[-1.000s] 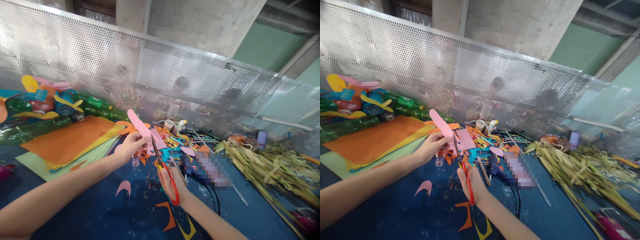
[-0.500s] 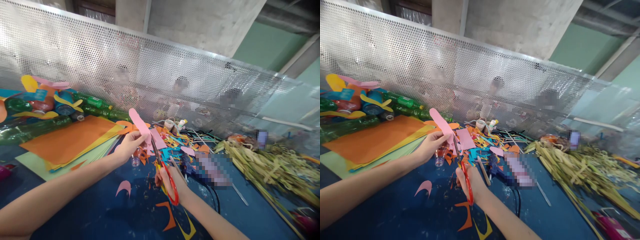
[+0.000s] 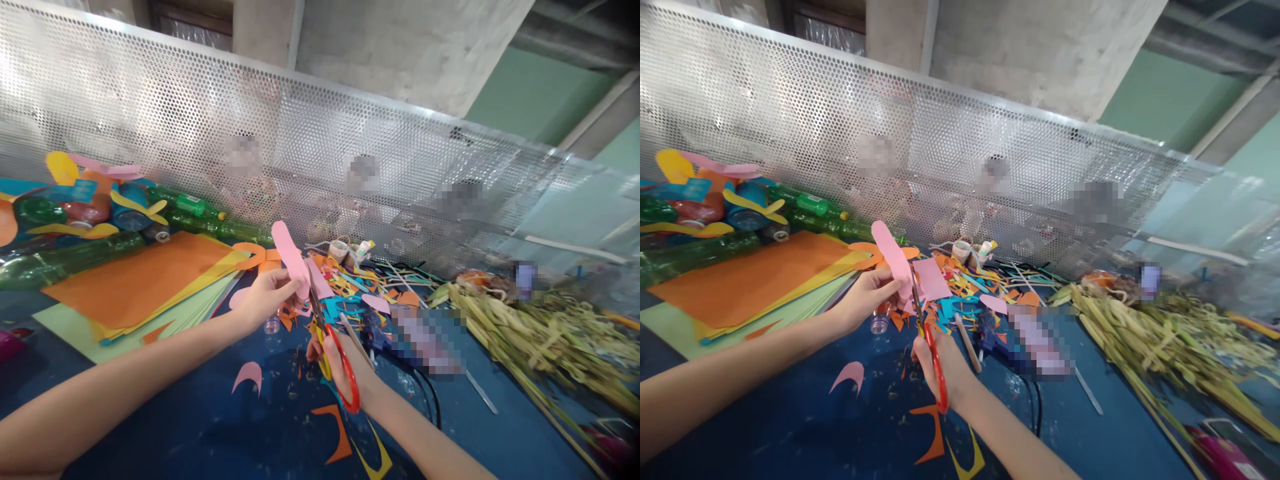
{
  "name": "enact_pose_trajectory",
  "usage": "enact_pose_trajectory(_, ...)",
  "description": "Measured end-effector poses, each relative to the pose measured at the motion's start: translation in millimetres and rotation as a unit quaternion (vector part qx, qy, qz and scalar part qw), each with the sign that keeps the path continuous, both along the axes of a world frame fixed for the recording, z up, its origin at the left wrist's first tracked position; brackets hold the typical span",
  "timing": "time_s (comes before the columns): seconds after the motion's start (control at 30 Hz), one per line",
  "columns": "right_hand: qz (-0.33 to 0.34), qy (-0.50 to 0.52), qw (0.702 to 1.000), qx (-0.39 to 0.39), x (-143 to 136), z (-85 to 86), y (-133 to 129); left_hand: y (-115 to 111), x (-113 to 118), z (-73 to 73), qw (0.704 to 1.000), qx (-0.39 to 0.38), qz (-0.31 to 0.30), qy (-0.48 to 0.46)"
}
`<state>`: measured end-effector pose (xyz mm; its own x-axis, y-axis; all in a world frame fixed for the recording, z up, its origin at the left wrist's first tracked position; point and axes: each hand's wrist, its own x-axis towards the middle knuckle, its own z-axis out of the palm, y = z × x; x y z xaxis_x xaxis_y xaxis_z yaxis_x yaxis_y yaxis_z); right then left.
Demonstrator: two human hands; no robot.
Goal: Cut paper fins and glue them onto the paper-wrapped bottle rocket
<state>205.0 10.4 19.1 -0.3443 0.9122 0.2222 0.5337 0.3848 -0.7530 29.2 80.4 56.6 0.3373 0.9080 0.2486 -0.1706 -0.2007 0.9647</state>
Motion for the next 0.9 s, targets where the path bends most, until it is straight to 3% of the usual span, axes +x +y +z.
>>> enact_pose_trajectory(0.9,-0.007,0.035,0.999,-0.022,-2.6,2.4,0.4,-0.3,-1.6,2.2,0.998,0.05,-0.005,0.048)
